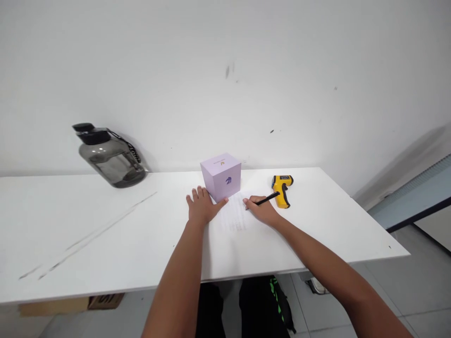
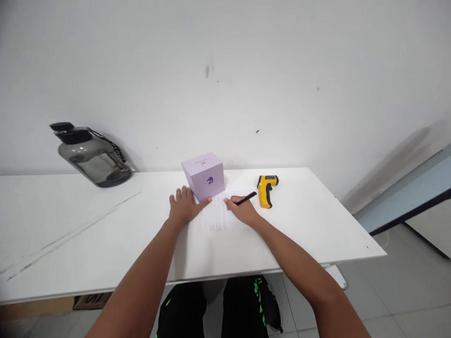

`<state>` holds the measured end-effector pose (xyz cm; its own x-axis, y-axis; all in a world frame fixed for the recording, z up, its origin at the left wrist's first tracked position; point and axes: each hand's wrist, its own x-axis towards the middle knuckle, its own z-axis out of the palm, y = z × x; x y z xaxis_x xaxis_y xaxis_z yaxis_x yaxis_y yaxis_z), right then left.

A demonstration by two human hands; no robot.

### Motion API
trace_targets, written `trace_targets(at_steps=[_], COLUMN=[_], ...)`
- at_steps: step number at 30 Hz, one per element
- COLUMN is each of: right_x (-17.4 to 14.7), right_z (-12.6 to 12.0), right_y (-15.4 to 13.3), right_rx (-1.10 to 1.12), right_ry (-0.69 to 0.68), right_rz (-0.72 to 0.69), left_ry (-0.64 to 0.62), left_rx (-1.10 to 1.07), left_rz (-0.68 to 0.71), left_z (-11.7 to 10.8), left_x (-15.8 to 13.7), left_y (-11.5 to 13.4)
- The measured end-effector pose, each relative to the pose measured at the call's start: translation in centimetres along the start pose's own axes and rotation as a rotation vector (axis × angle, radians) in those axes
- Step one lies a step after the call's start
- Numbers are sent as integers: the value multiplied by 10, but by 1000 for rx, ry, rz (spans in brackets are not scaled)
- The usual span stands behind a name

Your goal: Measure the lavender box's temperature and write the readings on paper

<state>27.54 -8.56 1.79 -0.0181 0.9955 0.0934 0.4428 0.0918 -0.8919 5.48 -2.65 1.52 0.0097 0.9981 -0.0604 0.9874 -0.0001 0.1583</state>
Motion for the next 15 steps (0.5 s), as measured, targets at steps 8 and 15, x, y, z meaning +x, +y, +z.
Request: trace_targets(at_steps=[8,15], right_x=[1,2], right_z=[0,3], right_y=[3,3], right_rx=[-21,-94], right_ry=[-25,-16], right_rz=[11,-11], left_ry=[16,17], left_rx=[-22,-18], left_rz=[5,2], left_z=[0,0], left_x=[0,-1], left_y=[0,1])
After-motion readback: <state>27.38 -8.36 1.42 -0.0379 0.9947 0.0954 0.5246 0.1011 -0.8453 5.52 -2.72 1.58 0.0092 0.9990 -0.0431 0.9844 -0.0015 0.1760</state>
